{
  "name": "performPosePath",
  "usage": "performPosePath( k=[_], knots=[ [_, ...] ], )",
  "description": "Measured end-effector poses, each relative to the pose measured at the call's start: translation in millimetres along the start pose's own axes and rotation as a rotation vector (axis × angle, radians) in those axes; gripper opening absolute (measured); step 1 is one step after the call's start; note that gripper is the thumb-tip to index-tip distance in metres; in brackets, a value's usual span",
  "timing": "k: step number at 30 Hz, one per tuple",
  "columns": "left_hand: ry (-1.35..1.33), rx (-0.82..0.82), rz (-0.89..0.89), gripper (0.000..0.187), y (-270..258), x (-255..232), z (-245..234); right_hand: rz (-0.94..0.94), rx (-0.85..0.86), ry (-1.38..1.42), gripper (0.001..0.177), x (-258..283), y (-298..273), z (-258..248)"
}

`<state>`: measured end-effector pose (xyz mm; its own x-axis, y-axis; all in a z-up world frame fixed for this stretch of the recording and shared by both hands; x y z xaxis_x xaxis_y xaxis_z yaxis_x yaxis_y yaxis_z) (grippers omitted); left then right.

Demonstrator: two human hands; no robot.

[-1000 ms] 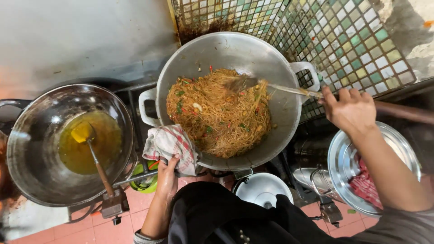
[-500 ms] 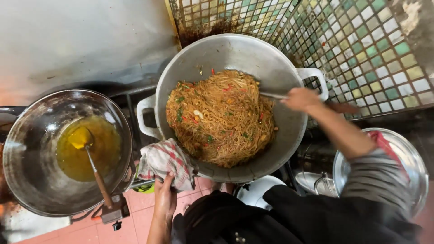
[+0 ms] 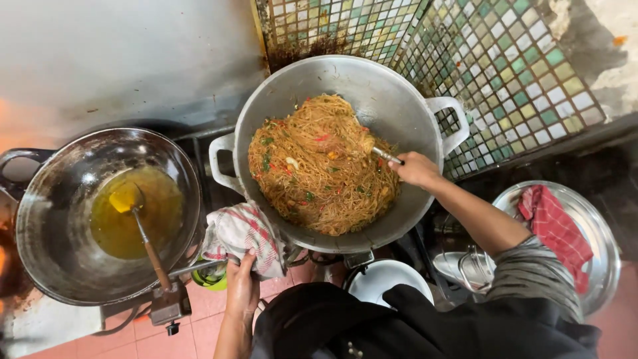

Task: Stirring a large pot of noodles in a commercial kitchen and adding liquid seasoning from a packet.

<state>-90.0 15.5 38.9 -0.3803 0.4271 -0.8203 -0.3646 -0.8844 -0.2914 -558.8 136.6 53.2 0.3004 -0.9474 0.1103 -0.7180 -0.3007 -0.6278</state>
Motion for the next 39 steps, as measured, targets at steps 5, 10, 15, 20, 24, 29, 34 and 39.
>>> performPosePath(
  k=[5,10,15,20,24,29,34,39],
  knots=[
    [-0.005,0.035,-0.008,0.04,-3,-3,-22,-0.056,-0.129,-0.048,0.046,-14,-40,6],
    [0.0,0.116,0.002,0.04,-7,-15,-44,-0.074,-0.234,-0.099,0.042,-5,-106,22],
    [-0.075,0.217,-0.029,0.041,-16,-42,-69,-0.167,-0.526,-0.234,0.04,6,-152,55],
    [-0.044,0.275,-0.07,0.042,-32,-65,-102,-0.31,-0.88,-0.32,0.041,-2,-180,107],
    [-0.024,0.332,-0.088,0.04,-34,-61,-137,-0.34,-1.144,-0.558,0.038,-14,-208,144],
    [-0.029,0.359,-0.13,0.037,-41,-71,-151,-0.329,-1.274,-0.61,0.044,-19,-257,131],
    [-0.032,0.269,-0.174,0.04,-43,-79,-138,-0.256,-1.272,-0.63,0.045,-37,-249,91],
    [-0.076,0.303,-0.086,0.029,-23,-43,-139,-0.043,-1.054,-0.634,0.034,-29,-201,26]
  ],
)
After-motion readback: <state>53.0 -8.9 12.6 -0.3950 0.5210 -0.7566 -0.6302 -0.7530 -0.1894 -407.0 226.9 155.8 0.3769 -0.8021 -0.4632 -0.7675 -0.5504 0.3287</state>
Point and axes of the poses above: each hand's wrist, its own y-axis towards the middle knuckle, its own z-axis out of the palm, x = y × z, the point moved 1 cm from there along y, towards the middle knuckle, and after that the axes turned 10 degrees about z, right-handed, at the moved point
